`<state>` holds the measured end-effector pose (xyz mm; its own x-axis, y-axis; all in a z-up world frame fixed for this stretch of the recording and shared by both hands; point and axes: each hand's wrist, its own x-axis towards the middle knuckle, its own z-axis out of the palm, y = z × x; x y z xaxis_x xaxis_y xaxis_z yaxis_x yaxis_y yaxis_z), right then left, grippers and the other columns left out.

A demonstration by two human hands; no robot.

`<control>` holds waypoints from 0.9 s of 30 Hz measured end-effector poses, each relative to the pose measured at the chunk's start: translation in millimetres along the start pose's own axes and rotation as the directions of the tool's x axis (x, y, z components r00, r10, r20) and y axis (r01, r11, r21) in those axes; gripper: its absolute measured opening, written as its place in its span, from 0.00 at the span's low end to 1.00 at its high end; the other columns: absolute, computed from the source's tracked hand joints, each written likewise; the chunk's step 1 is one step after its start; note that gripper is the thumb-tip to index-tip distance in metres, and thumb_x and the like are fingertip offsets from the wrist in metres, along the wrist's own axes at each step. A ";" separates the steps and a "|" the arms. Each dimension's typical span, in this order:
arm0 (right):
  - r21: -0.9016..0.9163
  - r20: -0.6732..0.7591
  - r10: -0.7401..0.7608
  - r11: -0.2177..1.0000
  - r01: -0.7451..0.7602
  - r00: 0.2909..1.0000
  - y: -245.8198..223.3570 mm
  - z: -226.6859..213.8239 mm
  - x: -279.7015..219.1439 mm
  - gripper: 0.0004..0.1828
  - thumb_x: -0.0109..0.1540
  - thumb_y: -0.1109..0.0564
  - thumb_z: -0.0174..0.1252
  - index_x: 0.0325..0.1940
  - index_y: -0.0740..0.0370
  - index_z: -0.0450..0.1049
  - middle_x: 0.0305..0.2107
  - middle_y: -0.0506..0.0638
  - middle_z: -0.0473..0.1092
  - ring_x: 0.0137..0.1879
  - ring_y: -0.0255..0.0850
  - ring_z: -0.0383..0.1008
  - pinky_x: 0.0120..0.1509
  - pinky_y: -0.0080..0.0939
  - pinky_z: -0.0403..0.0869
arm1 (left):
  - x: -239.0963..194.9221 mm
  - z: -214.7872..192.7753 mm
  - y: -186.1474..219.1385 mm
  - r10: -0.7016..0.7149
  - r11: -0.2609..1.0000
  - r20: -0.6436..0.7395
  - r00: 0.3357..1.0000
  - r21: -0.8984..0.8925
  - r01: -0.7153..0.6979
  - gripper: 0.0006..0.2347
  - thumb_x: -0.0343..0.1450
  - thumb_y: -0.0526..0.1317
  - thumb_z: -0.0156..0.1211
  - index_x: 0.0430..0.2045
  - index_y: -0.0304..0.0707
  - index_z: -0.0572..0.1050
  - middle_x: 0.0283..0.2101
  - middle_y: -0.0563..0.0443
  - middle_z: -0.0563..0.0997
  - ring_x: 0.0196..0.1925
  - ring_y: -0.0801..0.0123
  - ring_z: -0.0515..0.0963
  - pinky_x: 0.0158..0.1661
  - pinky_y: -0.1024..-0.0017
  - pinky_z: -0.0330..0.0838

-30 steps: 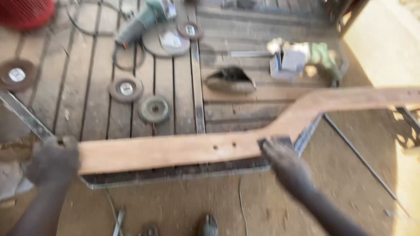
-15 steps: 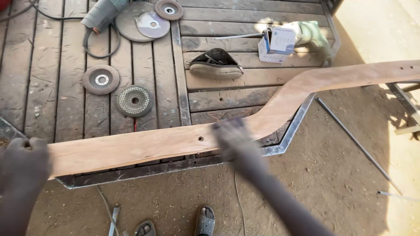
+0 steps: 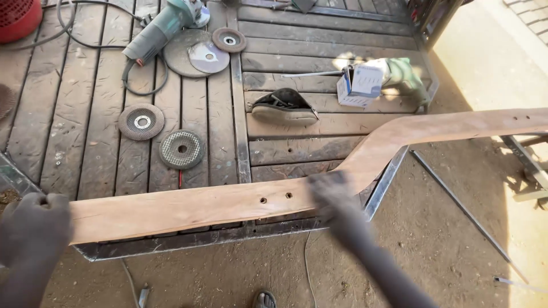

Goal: Sanding a curved wooden piece with sandpaper on a workbench

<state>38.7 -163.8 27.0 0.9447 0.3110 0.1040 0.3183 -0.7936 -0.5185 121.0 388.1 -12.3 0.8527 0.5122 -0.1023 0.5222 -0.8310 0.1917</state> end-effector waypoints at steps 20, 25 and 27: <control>0.389 -0.326 0.244 0.915 -0.105 0.913 -45.3 -11.5 95.4 0.23 0.63 0.55 0.57 0.63 0.61 0.74 0.57 0.53 0.75 0.65 0.43 0.73 0.71 0.44 0.69 | -113.4 21.1 245.4 0.395 0.915 0.222 0.892 -0.002 -0.404 0.22 0.78 0.58 0.36 0.29 0.48 0.79 0.32 0.49 0.82 0.34 0.60 0.80 0.43 0.56 0.67; 0.864 0.060 0.723 0.308 -0.399 0.688 -28.5 -34.3 135.4 0.20 0.64 0.56 0.56 0.58 0.67 0.76 0.42 0.60 0.77 0.46 0.47 0.74 0.45 0.47 0.74 | -108.7 40.0 253.3 0.309 0.951 0.107 0.945 -0.006 -0.310 0.15 0.71 0.57 0.52 0.29 0.51 0.80 0.35 0.50 0.84 0.41 0.52 0.82 0.44 0.48 0.69; 0.911 0.189 0.735 0.117 -0.396 0.651 -24.6 -22.3 157.4 0.20 0.65 0.56 0.55 0.60 0.66 0.74 0.44 0.62 0.76 0.46 0.49 0.74 0.46 0.49 0.73 | -106.8 38.4 254.8 0.292 0.956 0.112 0.950 -0.007 -0.293 0.15 0.71 0.56 0.52 0.27 0.51 0.80 0.35 0.50 0.84 0.41 0.52 0.82 0.43 0.48 0.70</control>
<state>181.3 -107.0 75.1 0.8344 -0.2816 -0.4737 -0.4089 0.2599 -0.8748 163.5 113.4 10.0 0.9639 0.2194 -0.1506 0.2491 -0.9431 0.2204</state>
